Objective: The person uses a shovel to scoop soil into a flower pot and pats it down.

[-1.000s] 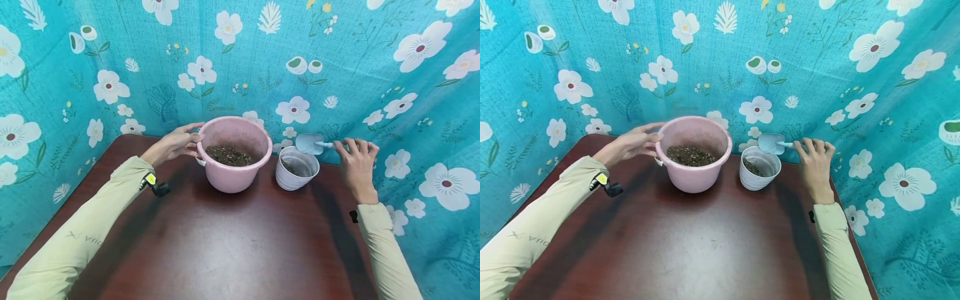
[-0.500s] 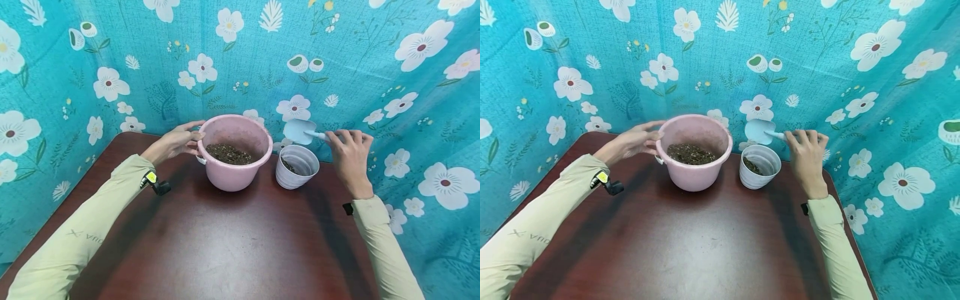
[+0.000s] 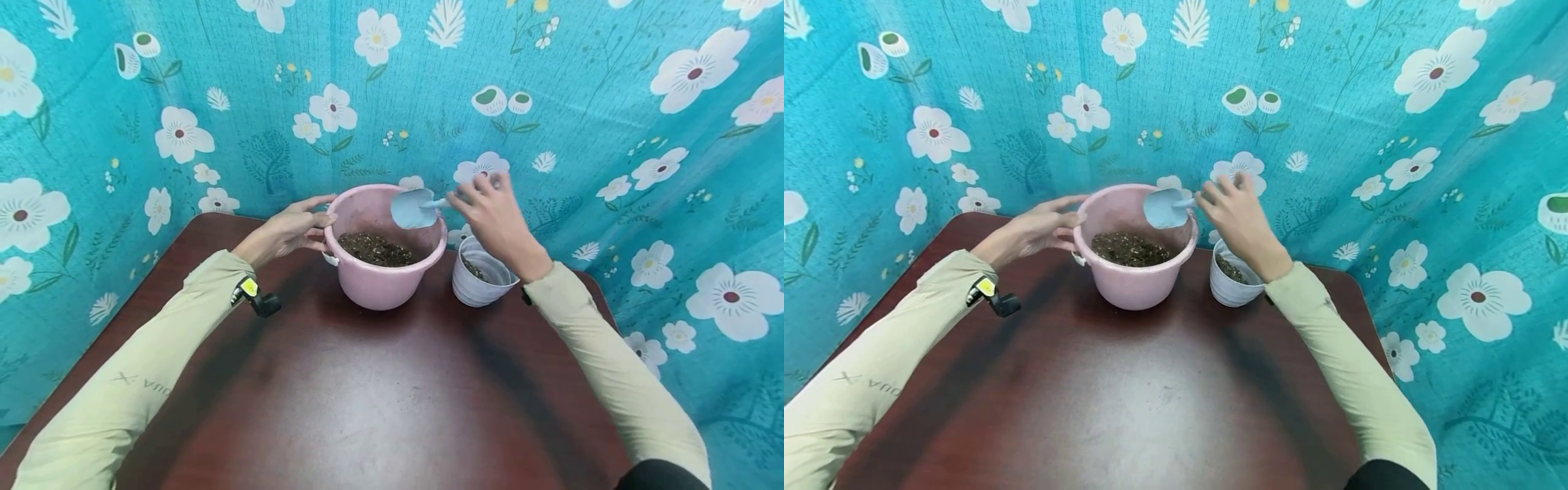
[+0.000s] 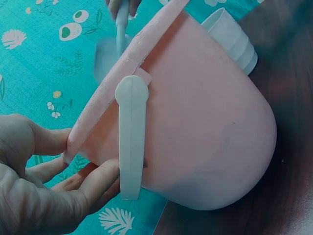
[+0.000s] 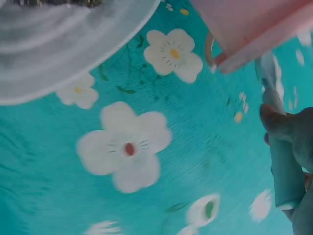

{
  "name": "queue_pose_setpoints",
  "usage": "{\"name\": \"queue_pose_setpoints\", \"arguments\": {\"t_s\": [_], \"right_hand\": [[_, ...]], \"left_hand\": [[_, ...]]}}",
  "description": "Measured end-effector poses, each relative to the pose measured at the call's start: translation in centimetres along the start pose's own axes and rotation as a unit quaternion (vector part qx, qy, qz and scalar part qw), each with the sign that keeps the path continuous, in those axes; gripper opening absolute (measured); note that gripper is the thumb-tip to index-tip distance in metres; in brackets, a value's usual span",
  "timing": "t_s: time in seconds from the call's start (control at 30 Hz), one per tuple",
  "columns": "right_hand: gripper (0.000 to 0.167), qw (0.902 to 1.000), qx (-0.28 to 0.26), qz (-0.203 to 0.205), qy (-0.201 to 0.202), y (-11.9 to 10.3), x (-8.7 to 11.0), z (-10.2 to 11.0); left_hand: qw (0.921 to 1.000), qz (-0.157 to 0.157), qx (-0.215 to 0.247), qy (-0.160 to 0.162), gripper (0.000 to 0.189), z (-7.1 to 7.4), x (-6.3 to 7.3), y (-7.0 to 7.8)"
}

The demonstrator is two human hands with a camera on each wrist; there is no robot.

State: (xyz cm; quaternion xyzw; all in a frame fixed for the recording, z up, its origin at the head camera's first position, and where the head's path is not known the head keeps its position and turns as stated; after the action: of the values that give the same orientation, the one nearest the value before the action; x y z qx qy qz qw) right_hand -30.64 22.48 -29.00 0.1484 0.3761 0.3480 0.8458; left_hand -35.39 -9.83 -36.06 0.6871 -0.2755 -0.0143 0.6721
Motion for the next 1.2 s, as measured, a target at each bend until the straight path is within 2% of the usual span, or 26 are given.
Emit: {"name": "queue_pose_setpoints", "arguments": {"t_s": [0.07, 0.13, 0.3, 0.43, 0.53, 0.73, 0.93, 1.07, 1.2], "right_hand": [[0.024, 0.9980, 0.029, 0.036, -0.042, -0.7, -1.4, -0.7], [0.017, 0.9945, 0.048, 0.053, -0.077, -1.5, -2.7, -1.6], [0.009, 0.9883, 0.062, 0.039, -0.134, -3.5, -5.6, -4.9], [0.008, 0.9836, 0.027, 0.046, -0.172, -5.4, -6.7, -8.0], [0.010, 0.9792, -0.022, 0.055, -0.194, -6.4, -6.7, -9.6], [0.019, 0.9694, -0.104, 0.067, -0.212, -7.1, -7.0, -10.3], [0.026, 0.9573, -0.139, 0.051, -0.248, -6.8, -7.3, -10.3], [0.019, 0.9441, -0.175, 0.031, -0.278, -6.5, -6.9, -10.5], [0.011, 0.9251, -0.246, 0.002, -0.289, -6.0, -6.5, -10.4]], "left_hand": [[1.0000, -0.001, 0.002, 0.002, 0.068, -0.1, -0.1, 0.1], [1.0000, 0.000, 0.003, 0.005, 0.069, -0.1, -0.1, 0.1], [0.9999, 0.004, 0.004, 0.010, 0.069, -0.1, -0.1, 0.0], [0.9999, 0.005, 0.000, 0.014, 0.069, -0.1, -0.1, -0.2], [0.9999, 0.007, -0.006, 0.013, 0.069, -0.1, -0.2, -0.2], [0.9999, 0.007, -0.003, 0.013, 0.069, 0.3, 0.0, 0.0], [0.9999, 0.009, -0.003, 0.010, 0.069, 0.3, 0.0, 0.2], [0.9999, 0.009, -0.004, 0.009, 0.068, 0.0, -0.2, 0.0], [0.9999, 0.008, -0.007, 0.005, 0.069, -0.1, -0.2, -0.1]]}}
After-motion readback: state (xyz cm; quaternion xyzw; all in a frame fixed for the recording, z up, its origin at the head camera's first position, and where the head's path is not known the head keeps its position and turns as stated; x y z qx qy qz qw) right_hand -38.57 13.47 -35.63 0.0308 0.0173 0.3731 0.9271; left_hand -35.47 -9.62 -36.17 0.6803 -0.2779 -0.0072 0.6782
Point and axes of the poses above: each hand's wrist, its own x-axis away from the middle knuckle, its own z-axis out of the back of the hand, y = z × x, the point moved 4 cm from there along -x, towards the middle knuckle, and after that the axes turned 3 degrees about x, right-handed, at the moved point
